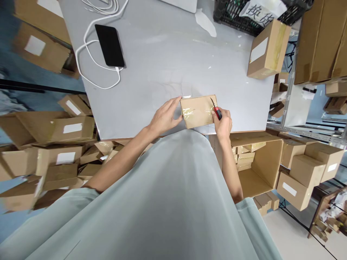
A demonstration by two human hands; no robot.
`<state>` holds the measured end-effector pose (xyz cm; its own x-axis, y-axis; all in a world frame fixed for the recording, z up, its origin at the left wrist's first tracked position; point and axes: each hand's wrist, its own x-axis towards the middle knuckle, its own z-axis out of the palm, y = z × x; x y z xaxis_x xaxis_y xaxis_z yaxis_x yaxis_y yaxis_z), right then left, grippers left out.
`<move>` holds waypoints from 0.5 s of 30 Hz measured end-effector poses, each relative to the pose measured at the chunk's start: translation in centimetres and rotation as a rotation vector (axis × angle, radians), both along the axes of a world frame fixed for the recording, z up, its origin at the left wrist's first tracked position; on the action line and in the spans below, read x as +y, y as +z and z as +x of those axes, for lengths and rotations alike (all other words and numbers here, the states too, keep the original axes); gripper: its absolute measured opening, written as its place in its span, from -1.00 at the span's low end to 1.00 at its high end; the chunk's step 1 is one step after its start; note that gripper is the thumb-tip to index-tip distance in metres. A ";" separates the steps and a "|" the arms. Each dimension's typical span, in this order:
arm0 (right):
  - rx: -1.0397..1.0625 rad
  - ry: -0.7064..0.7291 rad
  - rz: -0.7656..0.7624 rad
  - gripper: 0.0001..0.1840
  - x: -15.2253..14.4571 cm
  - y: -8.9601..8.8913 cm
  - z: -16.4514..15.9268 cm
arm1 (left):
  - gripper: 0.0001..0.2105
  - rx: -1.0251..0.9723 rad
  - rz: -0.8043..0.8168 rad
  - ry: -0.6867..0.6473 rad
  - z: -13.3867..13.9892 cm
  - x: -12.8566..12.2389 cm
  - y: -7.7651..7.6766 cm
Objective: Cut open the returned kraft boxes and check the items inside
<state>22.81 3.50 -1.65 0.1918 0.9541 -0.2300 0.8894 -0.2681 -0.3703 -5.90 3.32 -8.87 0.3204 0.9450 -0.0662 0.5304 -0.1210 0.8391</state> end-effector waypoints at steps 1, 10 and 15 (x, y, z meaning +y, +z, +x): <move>-0.004 0.012 0.020 -0.37 -0.2 0.3 0.0 | -0.20 -0.010 -0.027 -0.016 -0.4 0.1 0.3; 0.164 0.213 -0.294 -0.51 -3.2 3.8 -5.4 | -0.66 -0.202 -0.164 0.191 -1.1 3.2 2.3; 0.079 0.307 -0.319 -0.50 -3.3 4.3 -8.5 | -0.73 -0.215 -0.183 0.192 -0.8 4.6 1.6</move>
<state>14.35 0.17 2.64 -0.1195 0.8429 -0.5246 0.9178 -0.1077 -0.3821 -6.74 7.91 -7.32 0.1625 0.9681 -0.1907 0.3371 0.1271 0.9328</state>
